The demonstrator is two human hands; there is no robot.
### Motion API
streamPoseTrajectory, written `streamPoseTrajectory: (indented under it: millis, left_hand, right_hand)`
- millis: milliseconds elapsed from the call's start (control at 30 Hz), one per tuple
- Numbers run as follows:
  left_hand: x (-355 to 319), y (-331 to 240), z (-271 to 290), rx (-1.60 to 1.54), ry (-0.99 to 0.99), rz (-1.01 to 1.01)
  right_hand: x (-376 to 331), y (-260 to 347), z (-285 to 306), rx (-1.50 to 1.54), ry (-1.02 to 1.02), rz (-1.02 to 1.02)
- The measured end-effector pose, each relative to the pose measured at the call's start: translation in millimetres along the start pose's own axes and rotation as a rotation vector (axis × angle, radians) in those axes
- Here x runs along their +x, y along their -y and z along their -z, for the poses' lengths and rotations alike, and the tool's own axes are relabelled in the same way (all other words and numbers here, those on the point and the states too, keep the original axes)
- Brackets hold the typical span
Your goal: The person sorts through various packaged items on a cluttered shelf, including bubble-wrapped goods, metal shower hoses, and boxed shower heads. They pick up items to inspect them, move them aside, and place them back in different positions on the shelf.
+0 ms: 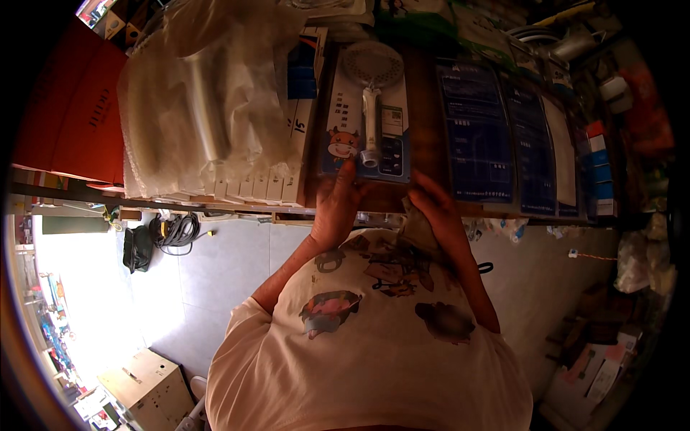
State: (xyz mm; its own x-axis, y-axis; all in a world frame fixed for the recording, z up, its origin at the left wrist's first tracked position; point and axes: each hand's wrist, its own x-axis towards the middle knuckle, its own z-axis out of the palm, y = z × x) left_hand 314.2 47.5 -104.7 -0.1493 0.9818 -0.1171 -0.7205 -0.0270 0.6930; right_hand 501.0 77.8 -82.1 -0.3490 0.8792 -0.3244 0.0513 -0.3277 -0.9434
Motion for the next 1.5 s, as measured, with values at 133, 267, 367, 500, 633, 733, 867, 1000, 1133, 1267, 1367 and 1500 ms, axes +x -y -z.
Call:
streamPoseTrajectory:
  millis: [133, 267, 367, 500, 633, 733, 867, 1000, 1133, 1267, 1367, 1500]
  left_hand:
    - [1, -4, -6, -0.023, -0.052, 0.011]
    - [2, -13, -16, -0.071, -0.021, 0.015]
    - [0, -18, -15, -0.064, 0.016, 0.052]
    - [-1, -19, 2, 0.015, 0.141, 0.239]
    - [-11, -23, 14, 0.083, 0.231, 0.354]
    - [-19, -29, 17, 0.132, 0.292, 0.354]
    - [-24, -43, 13, 0.346, 0.442, 0.493]
    - [-27, -42, -2, 0.525, 0.548, 0.371]
    - [-18, -37, -20, 0.667, 0.542, 0.205]
    - [-4, -31, -49, 0.803, 0.582, 0.022]
    - [6, -19, -62, 0.900, 0.609, -0.174]
    - [28, 5, -77, 1.069, 0.717, -0.507]
  right_hand:
    - [2, -5, 2, -0.049, 0.009, 0.043]
    - [0, 0, 1, -0.055, 0.023, 0.074]
    - [1, 0, 0, -0.036, 0.045, 0.061]
    - [0, 3, -2, -0.009, 0.041, 0.054]
    - [1, 6, 1, -0.100, 0.047, 0.018]
    - [2, 5, 1, -0.132, 0.059, 0.031]
    - [3, -4, 5, -0.134, 0.069, 0.055]
    - [-4, 6, 5, -0.097, 0.085, 0.097]
    - [-12, 5, 17, -0.049, 0.109, 0.037]
    - [-25, 4, 29, -0.066, 0.044, 0.054]
    - [-38, 5, 40, -0.097, -0.028, 0.056]
    - [-56, -1, 54, 0.002, -0.216, 0.085]
